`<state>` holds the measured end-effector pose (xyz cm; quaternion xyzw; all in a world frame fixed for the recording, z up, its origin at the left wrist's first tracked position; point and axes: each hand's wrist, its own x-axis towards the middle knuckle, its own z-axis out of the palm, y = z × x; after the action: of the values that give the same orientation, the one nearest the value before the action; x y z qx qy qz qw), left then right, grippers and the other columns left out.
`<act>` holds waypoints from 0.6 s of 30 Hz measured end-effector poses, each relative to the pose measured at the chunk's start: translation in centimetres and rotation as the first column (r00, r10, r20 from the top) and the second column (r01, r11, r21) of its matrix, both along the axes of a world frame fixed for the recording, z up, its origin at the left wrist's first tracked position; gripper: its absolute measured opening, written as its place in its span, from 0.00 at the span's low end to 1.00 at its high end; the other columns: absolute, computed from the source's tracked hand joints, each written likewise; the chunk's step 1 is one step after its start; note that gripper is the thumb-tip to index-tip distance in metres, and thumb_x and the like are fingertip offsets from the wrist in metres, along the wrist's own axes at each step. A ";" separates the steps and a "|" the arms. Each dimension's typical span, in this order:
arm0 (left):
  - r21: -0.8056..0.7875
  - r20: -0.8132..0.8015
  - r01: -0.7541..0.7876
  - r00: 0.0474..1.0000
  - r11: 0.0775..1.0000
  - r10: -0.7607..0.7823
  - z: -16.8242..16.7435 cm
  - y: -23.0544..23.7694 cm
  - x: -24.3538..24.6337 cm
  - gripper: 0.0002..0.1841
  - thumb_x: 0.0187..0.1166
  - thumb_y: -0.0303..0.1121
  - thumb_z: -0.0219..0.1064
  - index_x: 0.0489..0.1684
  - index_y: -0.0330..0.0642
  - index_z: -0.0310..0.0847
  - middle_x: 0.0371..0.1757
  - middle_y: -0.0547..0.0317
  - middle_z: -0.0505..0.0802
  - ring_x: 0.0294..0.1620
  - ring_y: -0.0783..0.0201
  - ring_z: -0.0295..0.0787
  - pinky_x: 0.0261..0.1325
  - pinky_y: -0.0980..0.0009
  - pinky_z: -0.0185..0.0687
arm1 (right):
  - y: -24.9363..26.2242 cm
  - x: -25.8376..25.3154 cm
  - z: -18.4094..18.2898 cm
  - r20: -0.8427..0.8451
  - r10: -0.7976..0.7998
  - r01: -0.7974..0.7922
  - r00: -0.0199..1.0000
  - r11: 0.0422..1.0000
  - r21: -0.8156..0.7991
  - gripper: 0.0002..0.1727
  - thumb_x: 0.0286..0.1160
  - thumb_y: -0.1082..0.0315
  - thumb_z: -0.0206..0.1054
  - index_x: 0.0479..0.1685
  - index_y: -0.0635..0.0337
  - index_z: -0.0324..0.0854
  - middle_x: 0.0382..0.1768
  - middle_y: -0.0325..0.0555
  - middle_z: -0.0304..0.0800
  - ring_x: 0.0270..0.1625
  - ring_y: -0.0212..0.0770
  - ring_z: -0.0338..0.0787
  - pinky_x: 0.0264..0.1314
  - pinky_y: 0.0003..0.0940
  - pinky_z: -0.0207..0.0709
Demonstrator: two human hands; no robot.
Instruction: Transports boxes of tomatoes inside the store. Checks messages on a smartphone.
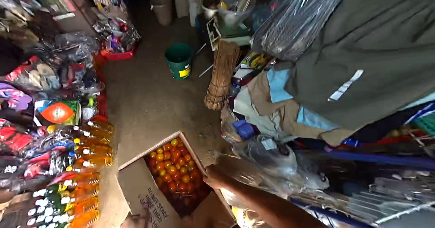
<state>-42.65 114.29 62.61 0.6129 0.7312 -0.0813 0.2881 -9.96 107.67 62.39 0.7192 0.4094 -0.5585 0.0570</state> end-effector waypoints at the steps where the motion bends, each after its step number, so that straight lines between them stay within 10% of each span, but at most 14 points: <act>1: 0.014 0.039 0.007 0.999 1.000 -0.007 0.8 1.9 1.5 0.27 0.79 0.50 0.71 0.53 0.26 0.88 0.48 0.28 0.93 0.57 0.31 0.90 0.64 0.31 0.78 | 0.9 1.4 1.5 0.024 -0.029 0.029 0.999 1.000 0.003 0.25 0.85 0.54 0.59 0.57 0.71 0.83 0.59 0.68 0.87 0.66 0.65 0.86 0.66 0.65 0.75; 9: -0.143 0.193 0.137 0.975 0.980 -0.108 7.8 17.4 14.1 0.23 0.84 0.47 0.68 0.48 0.29 0.88 0.52 0.33 0.92 0.60 0.37 0.89 0.66 0.38 0.78 | 9.9 11.0 8.1 0.162 -0.239 0.245 0.957 0.969 -0.017 0.26 0.85 0.53 0.65 0.63 0.72 0.80 0.60 0.69 0.86 0.64 0.63 0.87 0.69 0.62 0.76; 18: -0.336 0.472 0.325 0.870 0.884 -0.141 1.1 38.1 23.2 0.22 0.83 0.44 0.67 0.61 0.34 0.86 0.60 0.36 0.91 0.64 0.40 0.88 0.68 0.37 0.78 | 21.8 16.9 5.2 0.227 -0.509 0.536 0.830 0.842 -0.070 0.24 0.81 0.66 0.68 0.67 0.78 0.77 0.59 0.74 0.86 0.59 0.66 0.89 0.64 0.63 0.82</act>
<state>-19.45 152.38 63.71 0.6278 0.5341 -0.1269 0.5518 6.97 129.43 67.57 0.8506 0.1517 -0.5034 -0.0106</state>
